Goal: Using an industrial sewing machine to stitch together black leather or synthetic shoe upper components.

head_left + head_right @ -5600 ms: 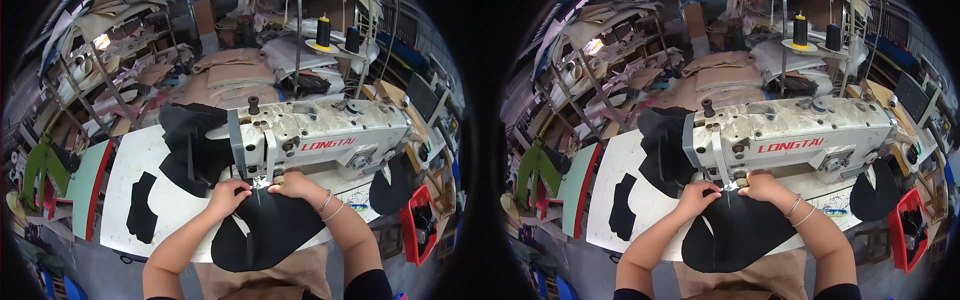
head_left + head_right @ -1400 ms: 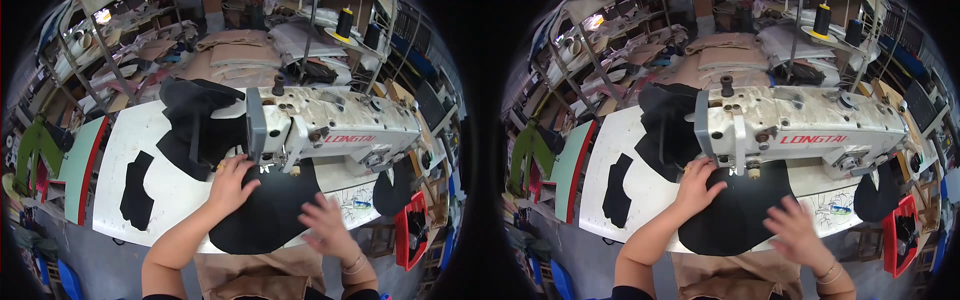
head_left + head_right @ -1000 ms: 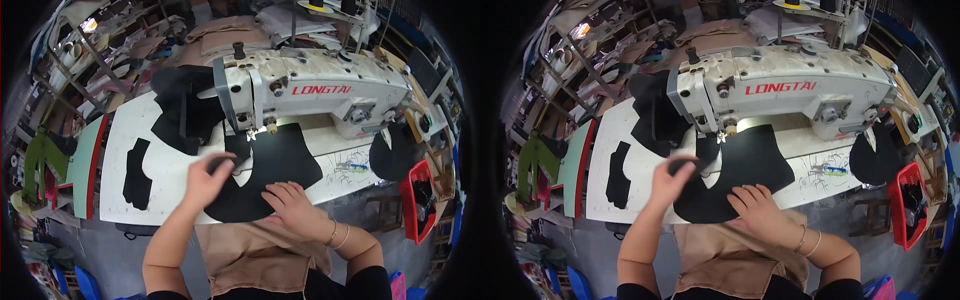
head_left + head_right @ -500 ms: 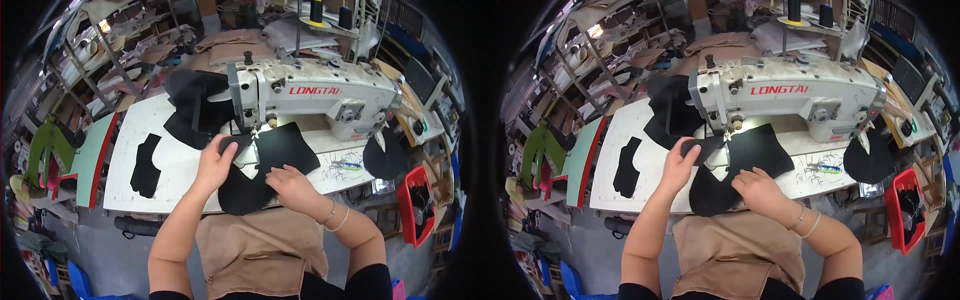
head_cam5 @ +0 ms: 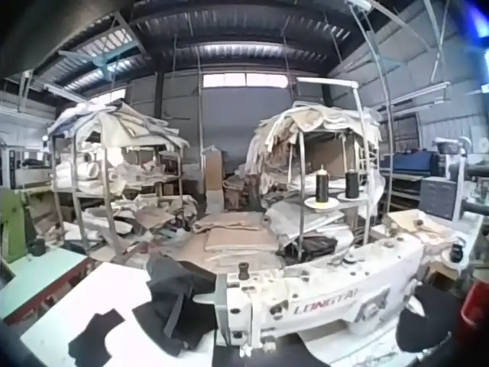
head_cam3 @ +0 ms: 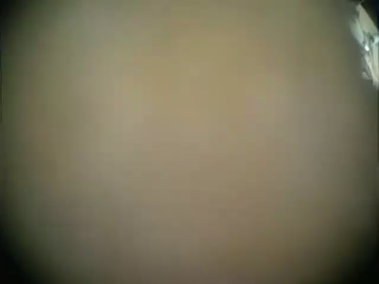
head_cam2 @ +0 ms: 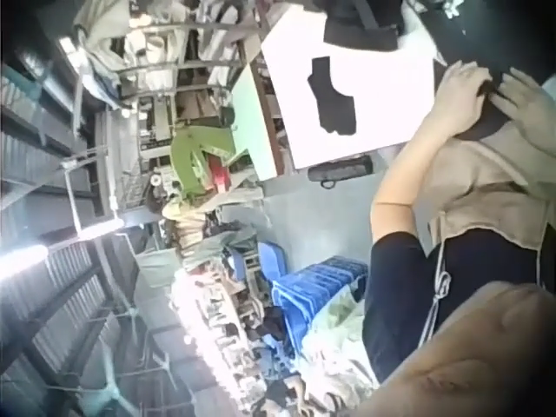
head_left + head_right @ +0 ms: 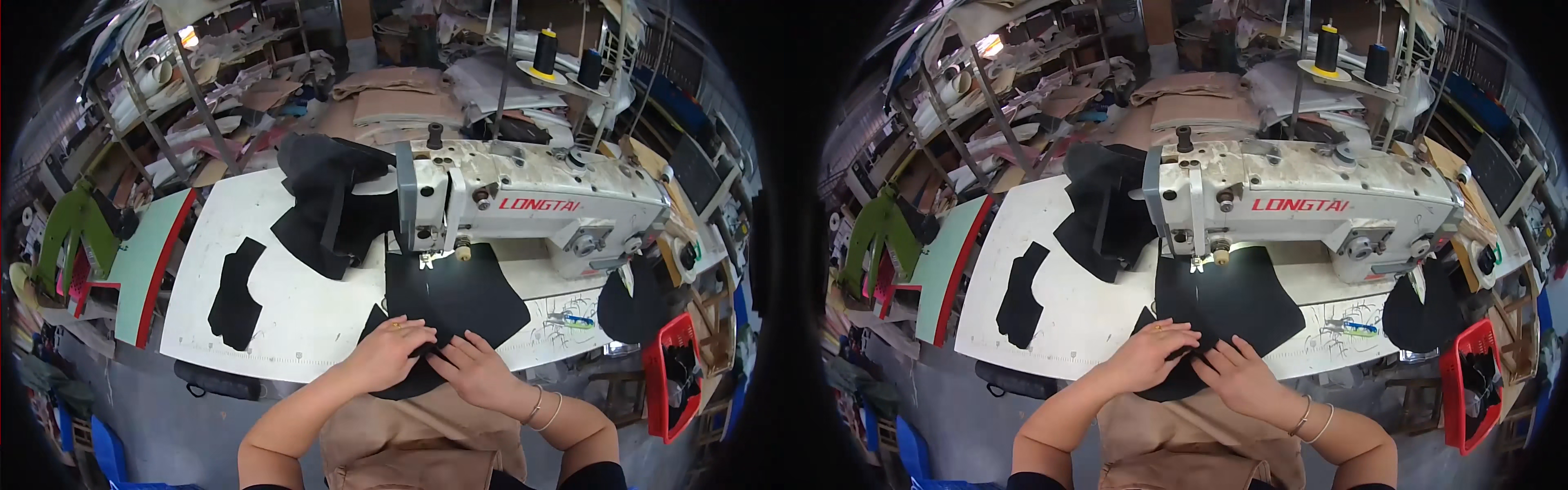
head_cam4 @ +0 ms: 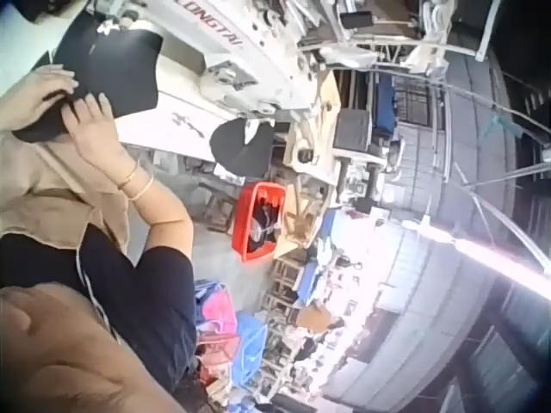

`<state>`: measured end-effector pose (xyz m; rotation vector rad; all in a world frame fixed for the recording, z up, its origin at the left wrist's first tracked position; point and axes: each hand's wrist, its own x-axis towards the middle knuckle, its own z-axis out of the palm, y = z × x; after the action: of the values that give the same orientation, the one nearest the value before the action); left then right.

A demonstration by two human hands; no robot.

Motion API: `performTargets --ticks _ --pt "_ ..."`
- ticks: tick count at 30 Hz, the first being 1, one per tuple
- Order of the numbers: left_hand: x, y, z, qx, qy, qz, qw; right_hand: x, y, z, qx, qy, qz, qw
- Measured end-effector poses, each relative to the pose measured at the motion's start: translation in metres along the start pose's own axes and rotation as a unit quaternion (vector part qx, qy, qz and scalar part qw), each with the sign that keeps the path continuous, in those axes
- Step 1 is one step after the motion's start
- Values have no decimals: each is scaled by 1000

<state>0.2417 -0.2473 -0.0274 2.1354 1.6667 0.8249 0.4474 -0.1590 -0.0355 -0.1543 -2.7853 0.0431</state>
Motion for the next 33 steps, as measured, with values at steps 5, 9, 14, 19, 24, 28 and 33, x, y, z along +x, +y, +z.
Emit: performTargets --ticks 5,9,14,19,24,28,33 --pt "4 -3 4 -9 -4 13 1000 5 2 -3 6 -11 -9 1000" --pt "12 -6 -1 0 -17 6 1000 11 7 -3 2 -6 -13 1000" --pt "21 -16 -5 -16 -10 -4 1000 21 13 -3 -5 -2 -10 1000" --pt "30 -24 -7 -25 10 -2 1000 26 23 0 -18 -9 -8 1000" --pt "36 -27 -13 -57 8 -29 998 32 28 -1 -31 -9 -13 999" --pt "37 -27 -14 -69 9 -35 997 35 32 4 -47 -4 -10 999" --pt "44 7 -10 294 101 119 943 39 14 19 -81 -15 2 997"
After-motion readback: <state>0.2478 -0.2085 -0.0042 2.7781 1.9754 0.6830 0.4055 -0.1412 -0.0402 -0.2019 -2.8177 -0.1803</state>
